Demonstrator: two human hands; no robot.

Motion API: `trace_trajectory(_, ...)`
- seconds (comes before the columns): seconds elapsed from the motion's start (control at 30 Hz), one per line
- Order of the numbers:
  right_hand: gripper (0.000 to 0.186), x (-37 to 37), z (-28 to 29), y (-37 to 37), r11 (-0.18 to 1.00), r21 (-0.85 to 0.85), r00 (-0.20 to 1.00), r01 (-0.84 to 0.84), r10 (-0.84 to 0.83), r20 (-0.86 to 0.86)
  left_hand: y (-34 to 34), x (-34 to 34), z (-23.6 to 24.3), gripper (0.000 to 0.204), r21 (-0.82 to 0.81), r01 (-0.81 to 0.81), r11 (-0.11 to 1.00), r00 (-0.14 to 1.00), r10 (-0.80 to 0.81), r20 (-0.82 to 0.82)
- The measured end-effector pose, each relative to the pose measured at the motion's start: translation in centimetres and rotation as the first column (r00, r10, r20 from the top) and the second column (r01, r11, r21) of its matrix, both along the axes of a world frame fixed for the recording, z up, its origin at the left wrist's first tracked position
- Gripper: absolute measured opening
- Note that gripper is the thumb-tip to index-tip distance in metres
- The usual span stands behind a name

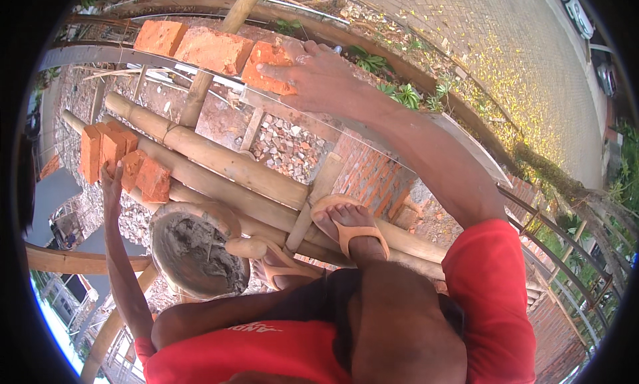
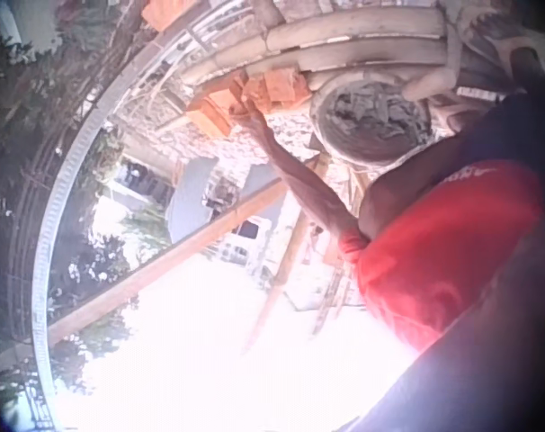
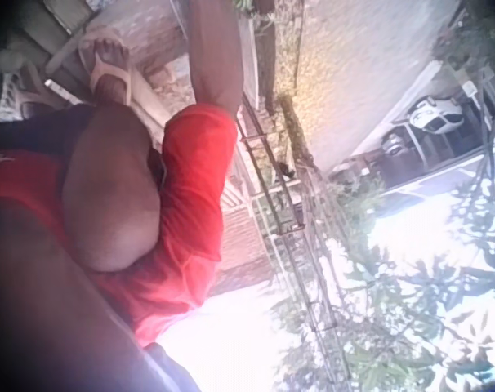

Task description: The person scoops mortar from a bucket with a trowel and applies it to a brick wall under construction. They place red bricks onto the mortar, tap them into position, and continue the process along the wall.

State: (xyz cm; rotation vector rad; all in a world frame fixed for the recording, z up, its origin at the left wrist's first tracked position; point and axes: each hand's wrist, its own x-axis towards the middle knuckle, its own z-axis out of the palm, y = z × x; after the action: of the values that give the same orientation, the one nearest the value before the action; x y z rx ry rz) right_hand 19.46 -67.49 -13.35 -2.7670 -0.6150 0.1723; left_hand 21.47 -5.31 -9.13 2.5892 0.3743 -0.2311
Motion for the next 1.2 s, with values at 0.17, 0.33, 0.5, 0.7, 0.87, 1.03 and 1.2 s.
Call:
trace_trajectory(0.17, 0.068, -0.1, -0.3, -0.5, 1.000, -0.012, 0.999, 0.017, -0.016, 0.039, 0.3, -0.1, -0.4, 0.097, 0.090, 0.000, 0.996, 1.000, 0.002, -0.018)
trace_trajectory(0.33, 0.070, -0.2, -0.6, -1.1, 0.992, 0.125, 0.995, 0.010, -0.023, 0.102, 0.4, -0.2, -0.6, 0.090, 0.047, 0.035, 0.998, 0.999, -0.036, 0.010)
trace_trajectory(0.5, 0.066, -0.4, 0.2, -1.3, 0.995, 0.095, 0.999, -0.021, 0.018, 0.038, 0.8, -0.4, -1.0, 0.088, 0.183, 0.030, 0.983, 0.999, -0.034, 0.015)
trace_trajectory(0.7, 0.060, -0.6, 1.3, -1.9, 0.988, 0.155, 0.989, 0.024, -0.046, 0.142, -0.4, -0.1, -0.8, 0.082, 0.271, 0.025, 0.962, 0.992, -0.057, 0.109)
trace_trajectory(0.87, 0.061, -1.9, 4.7, -5.0, 0.830, 0.437, 0.924, 0.347, -0.383, -0.007, -13.0, 2.4, 3.6, 0.050, 0.478, 0.324, 0.816, 0.792, -0.510, 0.335)
trace_trajectory(1.03, 0.062, -2.4, 6.4, -7.4, 0.651, 0.619, 0.863, 0.439, -0.496, -0.091, -33.7, 8.4, 2.3, 0.026, 0.300, 0.840, 0.453, 0.343, -0.870, 0.353)
trace_trajectory(1.2, 0.061, -5.3, 6.6, -8.1, 0.684, 0.544, 0.837, 0.487, -0.543, -0.067, -44.3, 12.0, -2.5, 0.033, 0.358, 0.925, 0.129, 0.089, -0.988, 0.126)
